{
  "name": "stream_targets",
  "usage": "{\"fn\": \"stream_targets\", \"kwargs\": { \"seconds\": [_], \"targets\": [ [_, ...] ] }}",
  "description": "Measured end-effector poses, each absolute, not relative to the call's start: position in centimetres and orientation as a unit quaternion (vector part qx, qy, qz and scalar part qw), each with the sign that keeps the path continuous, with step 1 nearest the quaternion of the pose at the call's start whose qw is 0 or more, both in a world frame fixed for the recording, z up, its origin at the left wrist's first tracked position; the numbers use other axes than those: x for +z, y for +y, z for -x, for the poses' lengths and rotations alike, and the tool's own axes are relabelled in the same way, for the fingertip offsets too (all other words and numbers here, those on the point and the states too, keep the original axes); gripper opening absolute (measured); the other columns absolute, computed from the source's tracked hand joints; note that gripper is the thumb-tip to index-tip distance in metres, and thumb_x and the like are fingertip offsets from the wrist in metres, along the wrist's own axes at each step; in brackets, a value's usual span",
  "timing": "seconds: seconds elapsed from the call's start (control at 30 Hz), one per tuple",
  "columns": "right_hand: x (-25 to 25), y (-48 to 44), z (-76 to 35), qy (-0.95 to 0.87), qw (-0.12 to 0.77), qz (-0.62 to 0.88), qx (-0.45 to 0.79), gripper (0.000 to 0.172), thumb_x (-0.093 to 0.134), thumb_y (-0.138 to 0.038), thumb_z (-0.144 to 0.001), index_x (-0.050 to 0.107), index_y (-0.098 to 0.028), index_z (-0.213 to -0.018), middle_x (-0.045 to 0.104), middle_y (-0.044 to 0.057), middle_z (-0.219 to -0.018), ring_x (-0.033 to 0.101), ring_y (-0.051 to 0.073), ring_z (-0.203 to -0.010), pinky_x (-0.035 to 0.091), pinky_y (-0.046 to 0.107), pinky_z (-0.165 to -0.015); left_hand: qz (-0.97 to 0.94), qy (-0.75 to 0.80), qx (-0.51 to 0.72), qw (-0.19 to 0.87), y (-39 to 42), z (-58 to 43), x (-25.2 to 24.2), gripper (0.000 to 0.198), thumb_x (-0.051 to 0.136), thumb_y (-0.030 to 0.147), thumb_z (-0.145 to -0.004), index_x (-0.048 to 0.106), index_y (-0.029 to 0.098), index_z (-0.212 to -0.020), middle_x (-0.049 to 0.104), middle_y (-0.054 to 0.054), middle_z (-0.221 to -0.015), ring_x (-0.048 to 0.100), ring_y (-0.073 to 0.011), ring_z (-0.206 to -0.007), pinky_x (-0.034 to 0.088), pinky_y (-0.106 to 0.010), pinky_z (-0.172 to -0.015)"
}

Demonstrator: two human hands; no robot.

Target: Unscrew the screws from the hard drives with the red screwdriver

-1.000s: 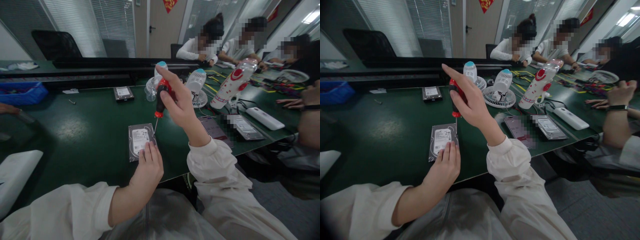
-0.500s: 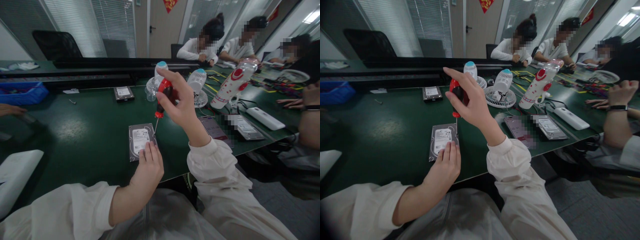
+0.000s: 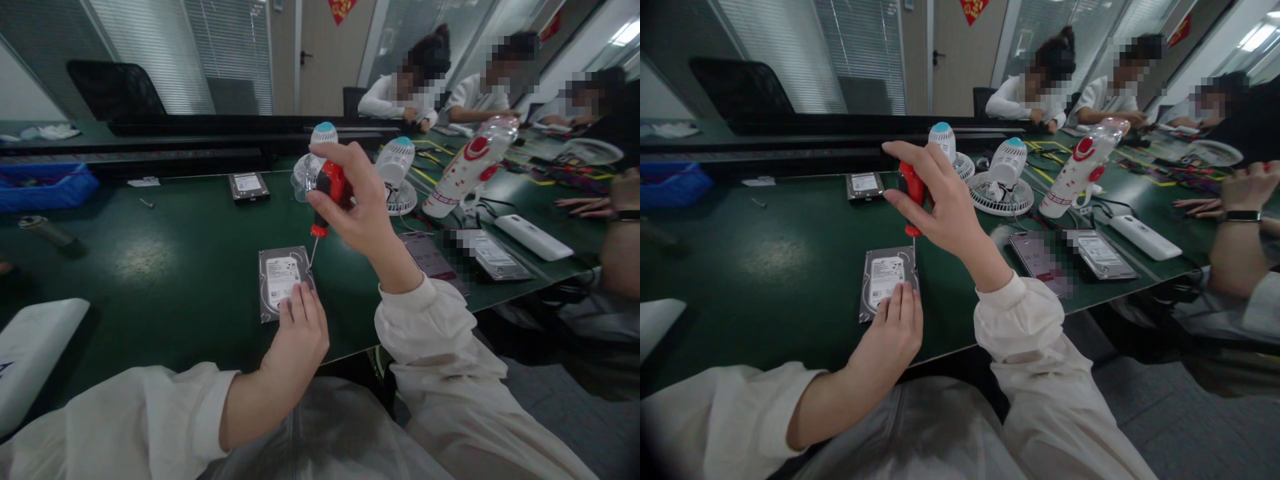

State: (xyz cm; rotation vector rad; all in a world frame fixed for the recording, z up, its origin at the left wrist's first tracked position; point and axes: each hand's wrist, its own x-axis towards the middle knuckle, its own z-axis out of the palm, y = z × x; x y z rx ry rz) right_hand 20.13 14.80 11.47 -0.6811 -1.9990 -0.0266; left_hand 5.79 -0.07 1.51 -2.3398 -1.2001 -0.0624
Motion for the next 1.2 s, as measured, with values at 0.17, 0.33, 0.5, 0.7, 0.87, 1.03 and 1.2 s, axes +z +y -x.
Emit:
{"fn": "stream_targets", "kwargs": {
  "seconds": [0.17,0.33,0.5,0.7,0.87,1.03,1.2],
  "targets": [
    [11.8,14.3,-20.2,-0.835,0.487,0.253,0.026,0.048,0.035,-0.051,-0.105,0.044,-0.034,-0.149,0.061,0.006,-0.139,0.061,0.025,-0.126,0.052,0.049,-0.112,0.860,-0.446,-0.027,0.245,0.0,-5.8,1.4,0.047,0.043,0.002,-0.093,0.059,-0.009,-0.136,0.059,-0.039,-0.136,0.063,-0.0445,-0.126,0.062,-0.051,-0.092],
    [11.6,14.9,-20.2,-0.833,0.482,0.270,-0.004,0.050,0.049,-0.053,-0.100,0.048,-0.031,-0.145,0.064,0.007,-0.131,0.064,0.026,-0.116,0.056,0.050,-0.106,0.864,-0.458,-0.039,0.205,0.0,-5.8,1.1,0.048,0.046,0.003,-0.094,0.058,-0.006,-0.140,0.057,-0.039,-0.139,0.060,-0.0436,-0.131,0.060,-0.052,-0.097],
    [11.9,14.5,-20.2,-0.844,0.469,0.262,0.011,0.050,0.037,-0.050,-0.104,0.047,-0.026,-0.147,0.061,0.008,-0.135,0.059,0.025,-0.127,0.049,0.049,-0.115,0.862,-0.461,-0.043,0.205,-0.1,-5.8,1.0,0.050,0.045,0.003,-0.094,0.057,-0.004,-0.141,0.058,-0.037,-0.140,0.060,-0.0417,-0.132,0.059,-0.051,-0.099],
    [12.1,14.3,-20.4,-0.846,0.472,0.240,0.060,0.049,0.045,-0.045,-0.102,0.044,-0.028,-0.149,0.060,0.005,-0.143,0.064,0.023,-0.121,0.056,0.043,-0.108,0.861,-0.455,-0.045,0.223,0.0,-5.9,1.0,0.049,0.045,0.001,-0.093,0.058,-0.007,-0.139,0.058,-0.038,-0.138,0.061,-0.0426,-0.130,0.060,-0.051,-0.097],
    [11.7,15.2,-20.3,-0.844,0.475,0.248,0.006,0.051,0.058,-0.058,-0.094,0.054,-0.026,-0.134,0.063,0.008,-0.136,0.060,0.029,-0.128,0.050,0.054,-0.114,0.859,-0.456,-0.045,0.230,-0.1,-5.9,1.0,0.047,0.045,0.002,-0.093,0.060,-0.006,-0.137,0.059,-0.038,-0.137,0.062,-0.0427,-0.129,0.060,-0.051,-0.096],
    [11.8,14.8,-20.6,-0.848,0.465,0.248,0.063,0.050,0.038,-0.055,-0.103,0.047,-0.029,-0.145,0.062,0.008,-0.139,0.061,0.026,-0.127,0.054,0.051,-0.109,0.855,-0.443,-0.040,0.268,0.0,-5.9,1.1,0.045,0.044,0.002,-0.093,0.062,-0.007,-0.134,0.062,-0.037,-0.134,0.065,-0.0426,-0.125,0.062,-0.049,-0.093],
    [11.9,14.9,-20.7,-0.838,0.473,0.270,0.024,0.046,0.051,-0.054,-0.099,0.054,-0.029,-0.137,0.065,0.007,-0.133,0.064,0.026,-0.119,0.054,0.050,-0.109,0.857,-0.441,-0.029,0.264,0.2,-5.9,1.5,0.045,0.044,0.001,-0.093,0.064,-0.006,-0.132,0.062,-0.036,-0.132,0.066,-0.0419,-0.123,0.063,-0.048,-0.091]
  ]
}}
